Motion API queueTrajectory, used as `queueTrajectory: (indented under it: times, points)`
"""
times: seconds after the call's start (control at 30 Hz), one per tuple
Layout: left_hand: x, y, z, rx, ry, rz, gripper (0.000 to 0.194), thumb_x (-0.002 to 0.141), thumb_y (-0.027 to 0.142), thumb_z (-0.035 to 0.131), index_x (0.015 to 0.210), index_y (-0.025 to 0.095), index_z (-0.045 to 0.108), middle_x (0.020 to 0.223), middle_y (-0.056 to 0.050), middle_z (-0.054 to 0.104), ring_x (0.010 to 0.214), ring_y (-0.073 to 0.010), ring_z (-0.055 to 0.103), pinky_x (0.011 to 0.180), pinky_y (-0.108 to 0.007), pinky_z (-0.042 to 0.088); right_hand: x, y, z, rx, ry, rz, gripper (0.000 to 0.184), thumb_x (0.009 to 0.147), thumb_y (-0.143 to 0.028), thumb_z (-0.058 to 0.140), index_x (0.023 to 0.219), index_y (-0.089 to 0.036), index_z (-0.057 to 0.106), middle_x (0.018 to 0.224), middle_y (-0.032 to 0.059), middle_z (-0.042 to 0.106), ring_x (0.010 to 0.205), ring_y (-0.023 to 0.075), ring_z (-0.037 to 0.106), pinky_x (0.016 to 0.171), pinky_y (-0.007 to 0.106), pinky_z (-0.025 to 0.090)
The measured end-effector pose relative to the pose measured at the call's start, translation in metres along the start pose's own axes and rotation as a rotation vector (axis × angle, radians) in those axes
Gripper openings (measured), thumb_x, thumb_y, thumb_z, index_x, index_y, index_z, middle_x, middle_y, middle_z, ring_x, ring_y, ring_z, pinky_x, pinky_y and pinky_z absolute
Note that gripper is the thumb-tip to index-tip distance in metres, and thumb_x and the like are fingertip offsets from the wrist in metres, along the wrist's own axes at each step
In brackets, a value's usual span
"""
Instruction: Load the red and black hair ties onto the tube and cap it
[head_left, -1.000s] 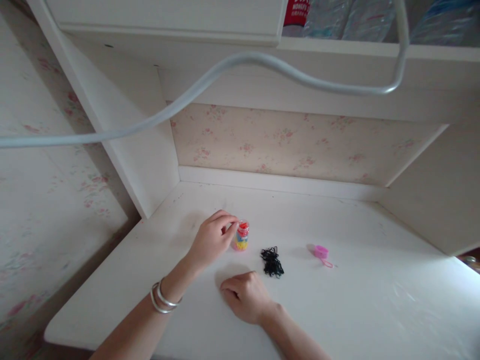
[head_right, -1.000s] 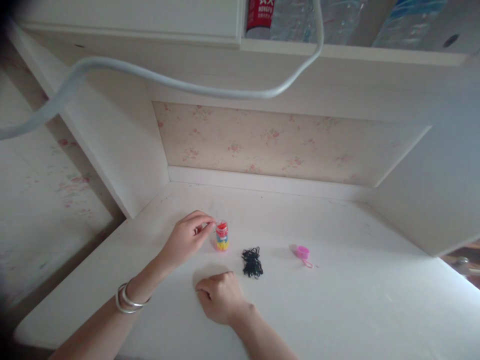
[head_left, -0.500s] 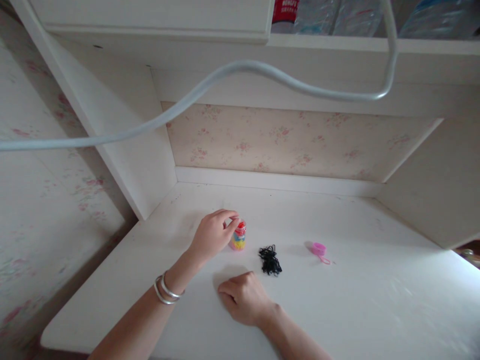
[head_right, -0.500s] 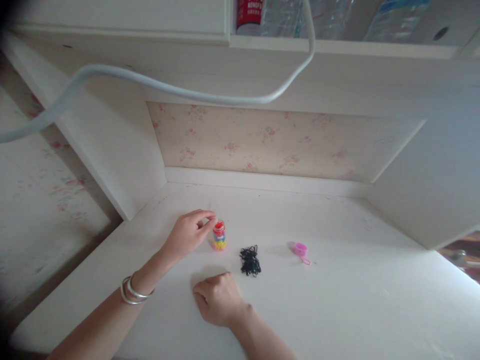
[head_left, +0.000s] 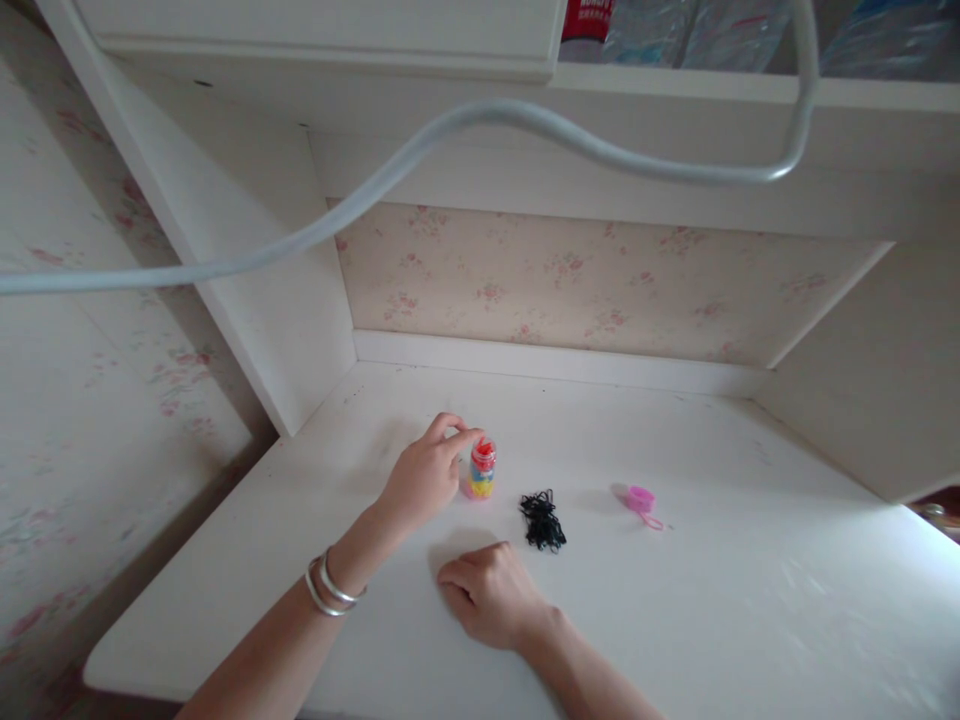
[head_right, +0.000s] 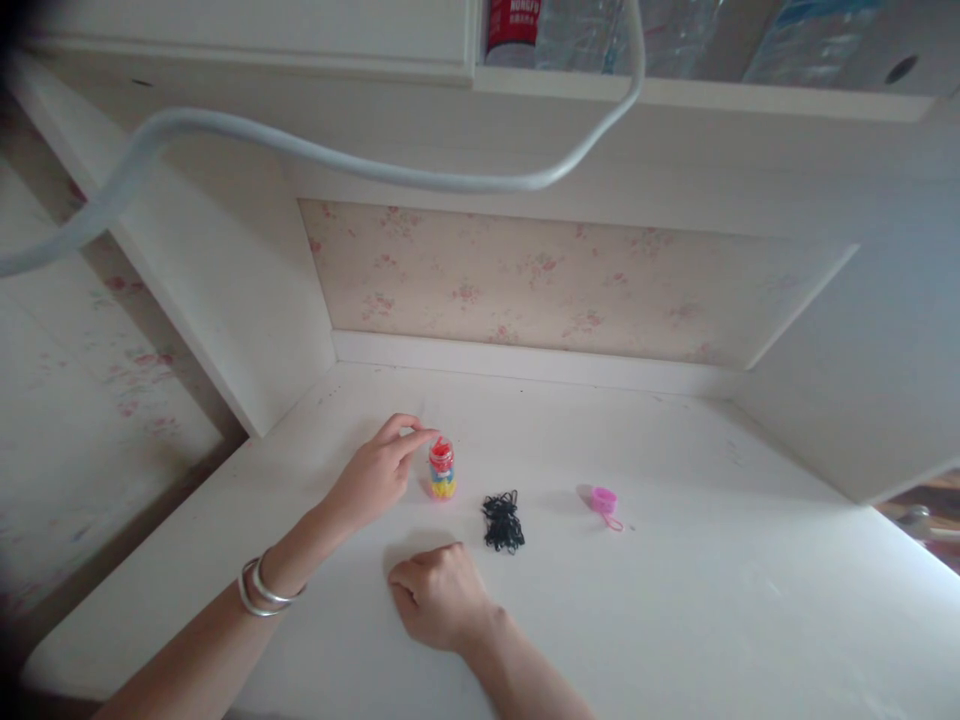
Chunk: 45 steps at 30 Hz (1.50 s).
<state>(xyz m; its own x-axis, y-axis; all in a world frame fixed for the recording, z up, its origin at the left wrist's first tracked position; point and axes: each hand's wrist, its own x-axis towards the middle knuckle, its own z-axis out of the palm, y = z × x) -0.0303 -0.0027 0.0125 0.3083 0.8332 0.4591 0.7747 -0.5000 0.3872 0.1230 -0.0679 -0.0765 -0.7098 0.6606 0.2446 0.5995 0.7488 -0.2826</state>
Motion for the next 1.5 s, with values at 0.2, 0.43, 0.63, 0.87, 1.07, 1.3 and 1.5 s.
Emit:
queueTrajectory:
  times: [0.2,0.43,0.63,0.87,1.07,1.3,1.5]
  points:
    - [0.003,0.005,0.0,0.084,-0.031,0.004,0.049,0.081,0.0,0.042,0.111,0.032,0.064,0.119,-0.002,0.051,0.076,-0.0094,0.06,0.076,-0.024,0.051,0.0,0.001,0.001,0.0,0.005,-0.003,0.021,0.083,-0.017,0.046,0.066,-0.021,0.057,0.057,-0.0036,0.06,0.05,0.0093,0.046,0.051,0.026,0.022]
    - [0.006,0.009,-0.005,0.142,-0.001,-0.029,0.052,0.081,0.001,0.041,0.119,0.03,0.059,0.118,-0.003,0.052,0.075,-0.0103,0.06,0.073,-0.023,0.051,0.001,0.002,0.0,0.009,0.004,-0.012,0.02,0.082,-0.018,0.047,0.065,-0.02,0.057,0.058,-0.0037,0.061,0.05,0.009,0.048,0.05,0.027,0.021]
    - [0.005,0.007,0.0,0.203,-0.037,-0.019,0.049,0.08,0.002,0.044,0.113,0.033,0.063,0.12,-0.002,0.051,0.072,-0.0097,0.059,0.069,-0.022,0.05,0.001,0.002,0.0,0.008,0.007,-0.013,0.02,0.083,-0.018,0.047,0.067,-0.021,0.059,0.059,-0.0037,0.063,0.051,0.0089,0.05,0.051,0.027,0.023]
    - [0.006,0.008,0.001,0.205,-0.052,-0.002,0.048,0.08,0.002,0.044,0.107,0.035,0.066,0.121,-0.001,0.049,0.079,-0.0112,0.06,0.072,-0.023,0.051,0.0,0.001,-0.001,0.0,0.01,-0.007,0.021,0.084,-0.019,0.048,0.067,-0.021,0.06,0.059,-0.0037,0.062,0.05,0.0097,0.05,0.05,0.026,0.024]
    - [0.005,0.007,0.005,0.174,-0.086,0.007,0.047,0.08,0.001,0.044,0.107,0.033,0.066,0.12,-0.001,0.05,0.078,-0.0108,0.061,0.072,-0.022,0.051,0.0,0.001,-0.001,0.002,0.008,-0.011,0.021,0.083,-0.017,0.046,0.067,-0.02,0.06,0.059,-0.0029,0.062,0.05,0.0094,0.048,0.05,0.027,0.022]
    - [0.004,0.004,0.007,0.113,-0.116,-0.001,0.048,0.08,0.001,0.042,0.107,0.032,0.065,0.119,-0.001,0.051,0.082,-0.0122,0.062,0.075,-0.025,0.051,0.0,0.0,-0.002,0.005,0.002,0.003,0.02,0.082,-0.018,0.048,0.066,-0.021,0.059,0.058,-0.0035,0.061,0.049,0.0093,0.047,0.05,0.027,0.021]
    - [0.005,0.003,0.005,0.063,-0.094,-0.012,0.044,0.083,0.003,0.041,0.107,0.031,0.066,0.117,-0.002,0.051,0.08,-0.0106,0.062,0.077,-0.024,0.051,0.001,0.0,-0.003,0.01,-0.007,0.007,0.021,0.083,-0.019,0.047,0.067,-0.021,0.06,0.059,-0.003,0.062,0.05,0.0095,0.048,0.051,0.026,0.022]
